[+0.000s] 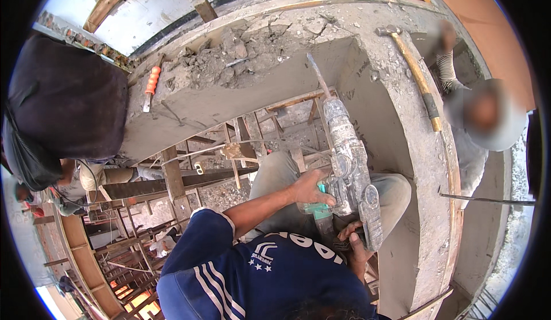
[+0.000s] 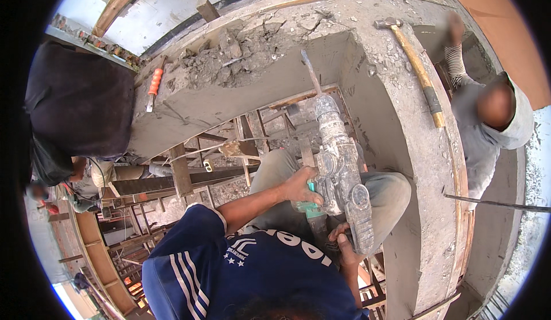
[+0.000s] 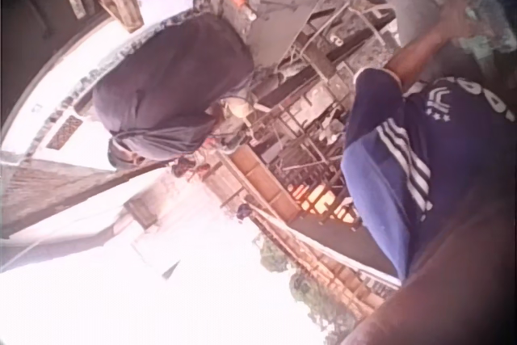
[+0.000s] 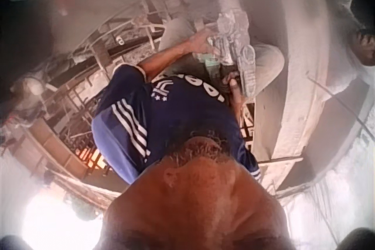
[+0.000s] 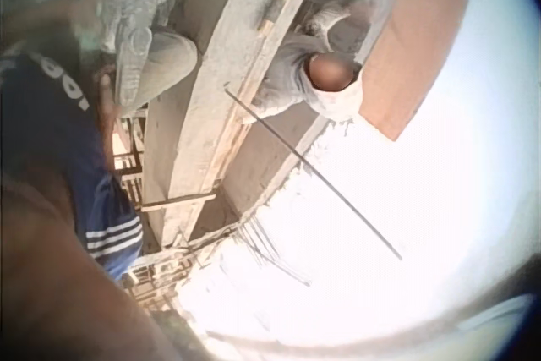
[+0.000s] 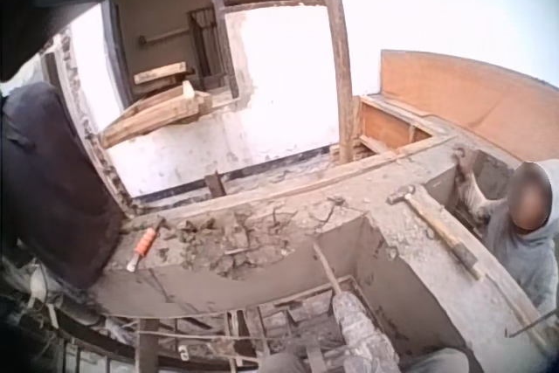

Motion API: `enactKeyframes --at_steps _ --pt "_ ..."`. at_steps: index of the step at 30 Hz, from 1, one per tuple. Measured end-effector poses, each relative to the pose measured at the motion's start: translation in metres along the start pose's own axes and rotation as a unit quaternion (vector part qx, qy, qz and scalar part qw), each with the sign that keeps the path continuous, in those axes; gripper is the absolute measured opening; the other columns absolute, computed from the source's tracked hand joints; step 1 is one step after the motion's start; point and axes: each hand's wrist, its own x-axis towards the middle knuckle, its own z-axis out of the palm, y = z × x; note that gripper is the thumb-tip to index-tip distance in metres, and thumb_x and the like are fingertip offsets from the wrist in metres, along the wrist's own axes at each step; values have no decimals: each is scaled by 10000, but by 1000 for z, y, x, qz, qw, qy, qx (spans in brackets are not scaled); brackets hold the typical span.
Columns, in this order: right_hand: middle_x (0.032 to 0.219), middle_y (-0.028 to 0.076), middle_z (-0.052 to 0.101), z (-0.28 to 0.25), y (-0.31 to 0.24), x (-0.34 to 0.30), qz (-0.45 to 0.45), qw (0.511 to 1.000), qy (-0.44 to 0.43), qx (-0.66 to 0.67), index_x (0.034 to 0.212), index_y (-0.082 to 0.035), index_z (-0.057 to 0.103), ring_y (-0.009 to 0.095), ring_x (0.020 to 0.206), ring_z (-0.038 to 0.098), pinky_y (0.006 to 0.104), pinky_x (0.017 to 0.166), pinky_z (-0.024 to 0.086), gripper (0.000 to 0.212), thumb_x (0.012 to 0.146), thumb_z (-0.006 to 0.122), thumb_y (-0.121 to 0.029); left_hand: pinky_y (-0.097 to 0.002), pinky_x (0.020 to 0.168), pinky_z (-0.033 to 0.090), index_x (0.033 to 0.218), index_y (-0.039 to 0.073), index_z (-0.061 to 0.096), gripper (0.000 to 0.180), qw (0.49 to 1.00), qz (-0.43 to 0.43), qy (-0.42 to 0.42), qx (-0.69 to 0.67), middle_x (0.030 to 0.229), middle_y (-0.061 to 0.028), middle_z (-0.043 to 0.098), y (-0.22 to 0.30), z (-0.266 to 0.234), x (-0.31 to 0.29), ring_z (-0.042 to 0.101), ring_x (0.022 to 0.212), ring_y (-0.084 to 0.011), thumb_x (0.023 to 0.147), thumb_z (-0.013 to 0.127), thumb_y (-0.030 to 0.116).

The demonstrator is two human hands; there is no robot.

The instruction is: The person uses a demolition hammer to break the top edge of a concrete beam while sitting on the structure, and later uses a hammer and chisel to refine the surface.

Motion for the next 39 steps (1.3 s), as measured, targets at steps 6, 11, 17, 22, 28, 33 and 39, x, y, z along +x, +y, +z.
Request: enactKeyframes --at_steps 6,11,17,22,28,33,39 --pt "911 94 472 -19 -9 -14 99 993 56 4 1110 -58 456 218 817 501 384 813 444 391 843 702 -202 -457 830 510 1151 -122 569 994 999 -6 -29 -20 965 -322 659 -2 9 8 660 965 -441 561 833 634" --pt "887 88 478 -21 -16 -9 152 986 73 -2 1102 -65 463 216 800 509 391 806 449 360 855 685 -204 -456 801 519 1114 -121 579 992 999 6 -20 -27 923 -311 660 -3 9 12 663 937 -439 539 841 643" --pt "878 90 485 -21 -2 2 122 992 41 -11 1106 -62 466 219 796 518 395 801 453 351 858 679 -190 -454 750 520 1050 -113 592 947 998 -29 -47 17 858 -300 653 -4 -7 15 667 867 -438 534 843 641" --pt "871 92 490 -16 2 10 91 996 17 -17 1109 -60 468 221 792 525 399 798 456 344 860 674 -179 -444 792 516 1078 -119 587 950 998 -36 -50 -9 908 -300 663 -15 -5 16 673 911 -421 541 853 619" --pt "863 96 501 -7 6 19 67 998 -9 -7 1116 -53 473 225 787 535 402 792 461 335 862 665 -157 -426 986 451 1255 -109 529 1038 998 -48 -36 -16 1173 -300 626 -5 -21 18 607 1136 -393 575 843 610" --pt "894 105 519 10 -1 37 71 996 18 46 1157 -8 484 219 803 549 391 785 477 382 838 669 -110 -428 1049 406 1325 -122 467 1060 995 -90 -43 -30 1305 -333 539 -8 -24 22 529 1243 -415 651 798 625" --pt "910 120 535 -14 2 15 3 997 -63 38 1191 17 473 228 797 558 388 759 493 450 816 695 -94 -424 971 455 1310 -85 502 974 999 3 11 32 1175 -280 635 16 -11 2 615 1124 -391 631 852 518"
